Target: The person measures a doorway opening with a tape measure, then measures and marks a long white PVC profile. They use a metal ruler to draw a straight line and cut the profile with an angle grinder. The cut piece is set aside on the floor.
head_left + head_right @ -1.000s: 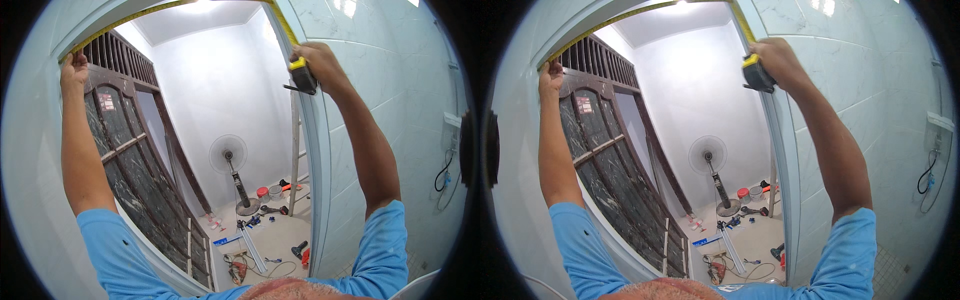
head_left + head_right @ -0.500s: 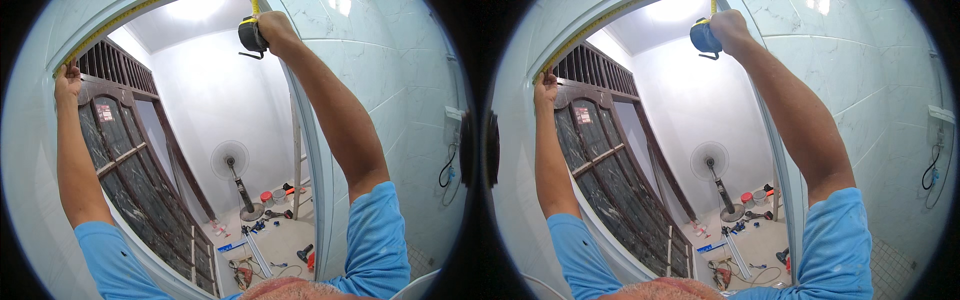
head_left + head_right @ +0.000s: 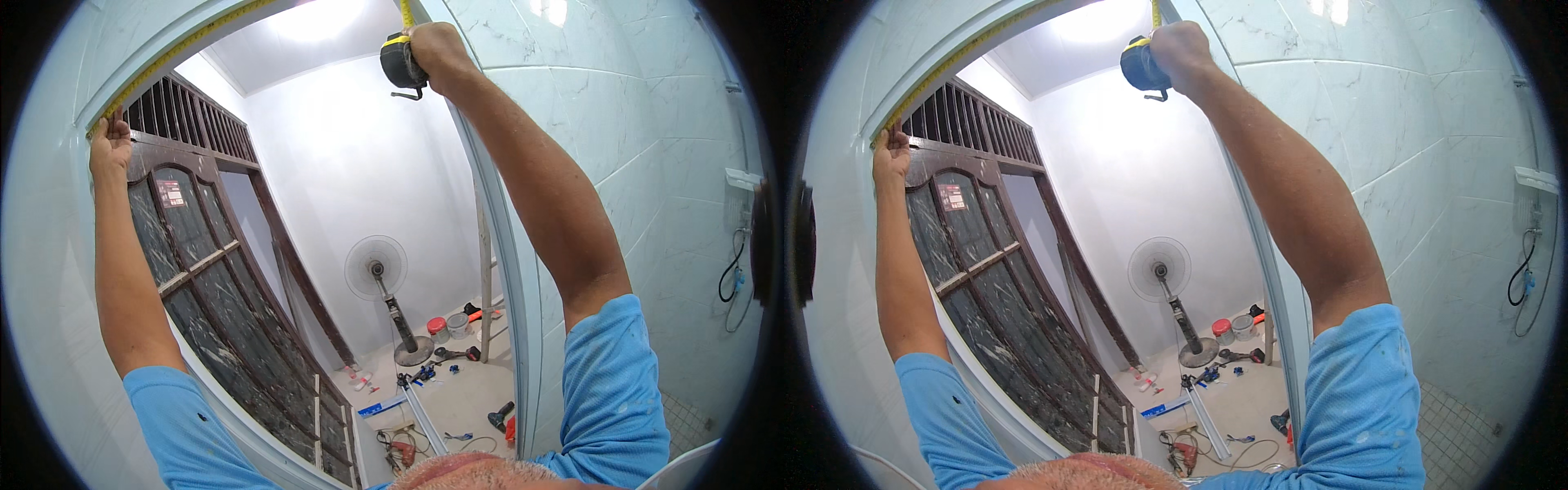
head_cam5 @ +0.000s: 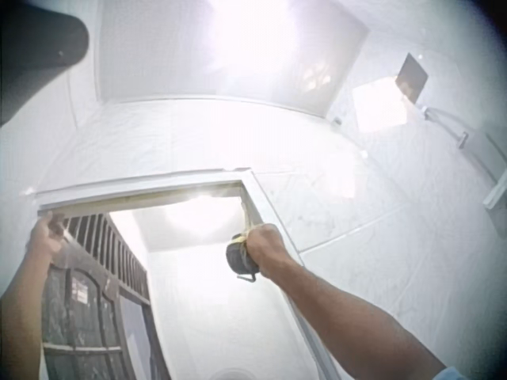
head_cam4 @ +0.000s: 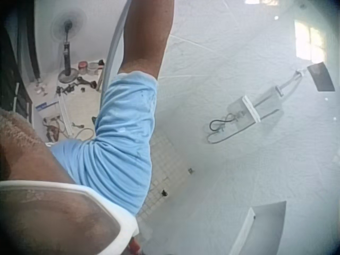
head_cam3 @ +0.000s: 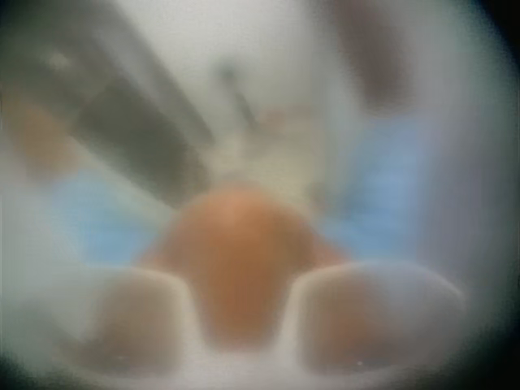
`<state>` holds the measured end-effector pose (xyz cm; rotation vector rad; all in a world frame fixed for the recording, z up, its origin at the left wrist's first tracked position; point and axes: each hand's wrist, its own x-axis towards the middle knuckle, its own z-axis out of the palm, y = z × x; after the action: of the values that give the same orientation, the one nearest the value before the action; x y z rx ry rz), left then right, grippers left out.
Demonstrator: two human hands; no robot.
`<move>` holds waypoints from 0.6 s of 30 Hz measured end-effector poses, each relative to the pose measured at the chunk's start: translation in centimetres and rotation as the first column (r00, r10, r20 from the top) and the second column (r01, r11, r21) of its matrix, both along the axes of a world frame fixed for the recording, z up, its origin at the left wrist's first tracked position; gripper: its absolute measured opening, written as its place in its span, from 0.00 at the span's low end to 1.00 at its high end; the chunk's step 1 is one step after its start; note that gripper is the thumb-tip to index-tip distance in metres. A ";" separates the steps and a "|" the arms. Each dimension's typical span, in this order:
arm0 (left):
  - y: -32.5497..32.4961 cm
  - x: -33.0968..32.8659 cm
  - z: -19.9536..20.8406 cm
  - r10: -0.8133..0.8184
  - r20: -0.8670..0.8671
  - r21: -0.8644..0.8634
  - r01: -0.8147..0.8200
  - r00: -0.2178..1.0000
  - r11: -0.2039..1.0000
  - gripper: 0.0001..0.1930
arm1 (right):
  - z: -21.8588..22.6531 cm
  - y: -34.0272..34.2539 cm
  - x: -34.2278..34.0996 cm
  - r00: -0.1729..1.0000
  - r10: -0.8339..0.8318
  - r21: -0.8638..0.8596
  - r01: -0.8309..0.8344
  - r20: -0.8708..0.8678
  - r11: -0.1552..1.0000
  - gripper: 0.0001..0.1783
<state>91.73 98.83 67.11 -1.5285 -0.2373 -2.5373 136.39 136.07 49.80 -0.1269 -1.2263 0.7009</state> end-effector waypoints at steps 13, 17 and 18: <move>-1.0 -1.5 0.5 0.024 -0.013 -0.020 -0.024 1.000 1.000 0.15 | -0.3 0.1 -0.7 0.998 0.054 0.050 -0.052 -0.034 0.997 0.20; -1.0 -1.3 0.5 0.011 0.004 0.005 -0.011 1.000 1.000 0.15 | -0.3 0.2 -0.6 0.987 0.148 0.026 -0.147 -0.056 0.989 0.21; -0.3 -1.6 0.2 -0.007 -0.002 -0.003 0.007 1.000 1.000 0.15 | 0.0 0.6 -0.4 0.986 0.158 0.032 -0.156 -0.052 0.987 0.21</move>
<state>90.15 98.53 67.28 -1.5359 -0.2365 -2.5413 135.94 136.67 49.75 0.0120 -1.2021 0.8186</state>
